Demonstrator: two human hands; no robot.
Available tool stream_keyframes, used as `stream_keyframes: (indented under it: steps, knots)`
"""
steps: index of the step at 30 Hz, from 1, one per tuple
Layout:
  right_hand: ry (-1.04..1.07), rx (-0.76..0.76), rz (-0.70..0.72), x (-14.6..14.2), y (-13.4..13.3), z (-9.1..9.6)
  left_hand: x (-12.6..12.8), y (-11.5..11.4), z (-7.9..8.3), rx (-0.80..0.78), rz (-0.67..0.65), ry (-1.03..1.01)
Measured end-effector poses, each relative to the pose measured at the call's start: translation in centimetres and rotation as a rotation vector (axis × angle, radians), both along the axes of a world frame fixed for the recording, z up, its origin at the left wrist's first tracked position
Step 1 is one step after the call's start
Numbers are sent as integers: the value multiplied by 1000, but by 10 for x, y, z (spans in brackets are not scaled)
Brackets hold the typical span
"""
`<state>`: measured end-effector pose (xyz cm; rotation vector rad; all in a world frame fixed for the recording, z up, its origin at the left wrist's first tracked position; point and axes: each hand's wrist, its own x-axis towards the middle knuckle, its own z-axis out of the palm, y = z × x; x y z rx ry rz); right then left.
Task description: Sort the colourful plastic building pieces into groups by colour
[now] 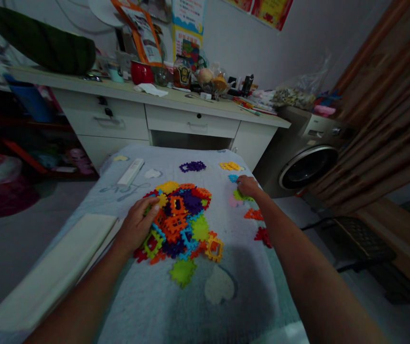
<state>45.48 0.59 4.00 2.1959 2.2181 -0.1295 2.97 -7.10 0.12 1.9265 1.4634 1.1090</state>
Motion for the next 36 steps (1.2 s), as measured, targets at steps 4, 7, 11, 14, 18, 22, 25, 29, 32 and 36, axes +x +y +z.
stream_keyframes:
  steps: [4, 7, 11, 14, 18, 22, 25, 29, 32, 36]
  knots:
    - [46, 35, -110, 9, -6, 9, -1, 0, -1, -4, -3, 6]
    - [103, 1, -95, 17, -20, 18, -1, 0, -2, -13, -9, 13]
    - [129, -145, -62, 21, -41, 24, -1, 0, -2, -9, -12, 23]
    - [95, -194, -30, 16, -49, 23, -1, 0, -1, -11, -18, 27]
    - [38, -162, -9, 11, -49, 18, -1, 0, -1, -4, -23, 36]
    - [8, -153, -2, 11, -47, 12, -2, 0, -1, 1, -16, 32]
    - [1, -128, -40, 10, -48, 8, -2, 1, -3, -2, -26, 28]
    - [-5, -101, -81, 4, -54, 7, -3, 2, -5, -6, -38, 27]
    - [11, -27, -147, -9, -59, 11, -3, 1, -5, -4, -37, 24]
    - [156, 100, 30, -44, -62, 16, -1, 1, -3, 12, -29, 14]
